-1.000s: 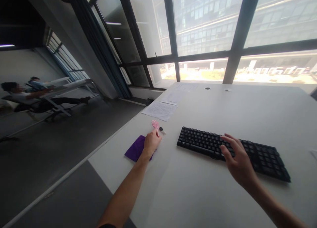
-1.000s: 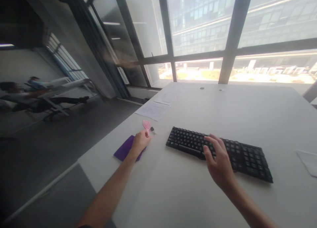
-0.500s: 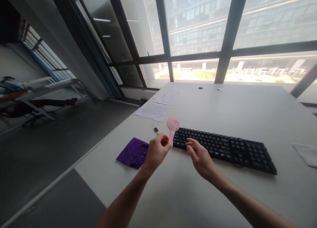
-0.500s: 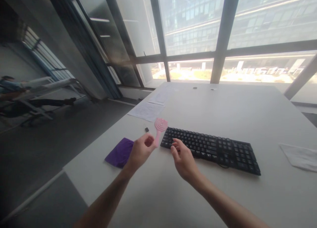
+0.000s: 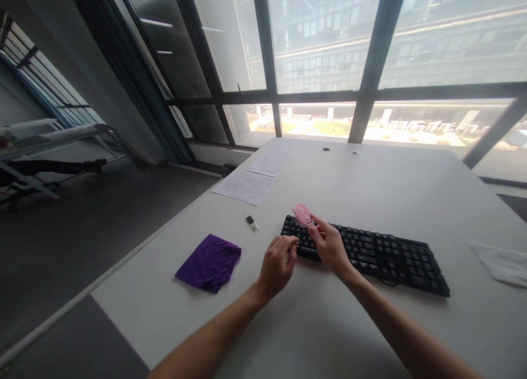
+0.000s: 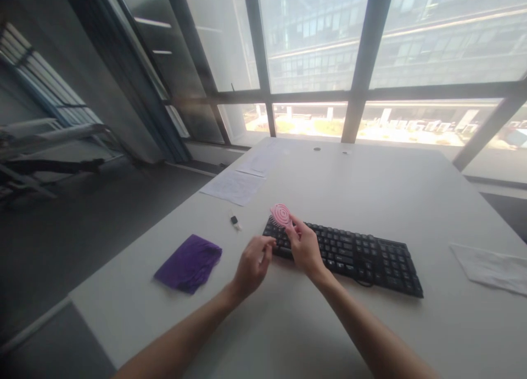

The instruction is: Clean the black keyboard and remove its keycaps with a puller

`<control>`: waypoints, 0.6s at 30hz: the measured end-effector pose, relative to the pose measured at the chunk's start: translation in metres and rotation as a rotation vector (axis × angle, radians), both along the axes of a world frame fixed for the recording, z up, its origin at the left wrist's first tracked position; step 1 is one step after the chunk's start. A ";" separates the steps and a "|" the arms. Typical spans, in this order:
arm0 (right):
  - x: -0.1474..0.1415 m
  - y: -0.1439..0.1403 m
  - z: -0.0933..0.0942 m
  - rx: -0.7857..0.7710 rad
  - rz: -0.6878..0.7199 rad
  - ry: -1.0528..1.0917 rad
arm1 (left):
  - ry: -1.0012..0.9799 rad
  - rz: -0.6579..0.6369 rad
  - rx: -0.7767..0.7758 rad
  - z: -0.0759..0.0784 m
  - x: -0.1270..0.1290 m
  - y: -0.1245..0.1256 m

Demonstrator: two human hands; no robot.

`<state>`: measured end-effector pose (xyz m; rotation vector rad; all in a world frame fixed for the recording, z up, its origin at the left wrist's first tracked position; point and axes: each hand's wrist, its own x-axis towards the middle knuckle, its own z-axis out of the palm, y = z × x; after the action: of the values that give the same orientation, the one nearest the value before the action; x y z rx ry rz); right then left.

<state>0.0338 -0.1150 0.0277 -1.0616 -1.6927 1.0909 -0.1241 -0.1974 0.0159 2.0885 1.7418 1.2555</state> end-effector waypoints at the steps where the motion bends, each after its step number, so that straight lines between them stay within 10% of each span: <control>1: 0.000 0.005 -0.001 0.047 -0.009 -0.096 | -0.036 0.086 -0.017 -0.003 -0.012 0.006; 8: -0.016 0.018 0.003 0.278 0.065 -0.691 | -0.193 0.188 -0.243 -0.028 -0.052 0.023; 18: -0.015 0.017 0.002 0.289 -0.043 -0.843 | -0.101 0.080 -0.276 -0.027 -0.048 0.019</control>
<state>0.0184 -0.0983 0.0296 -1.4615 -2.3621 0.3311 -0.1723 -0.1783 -0.0112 1.7891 1.8499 1.0490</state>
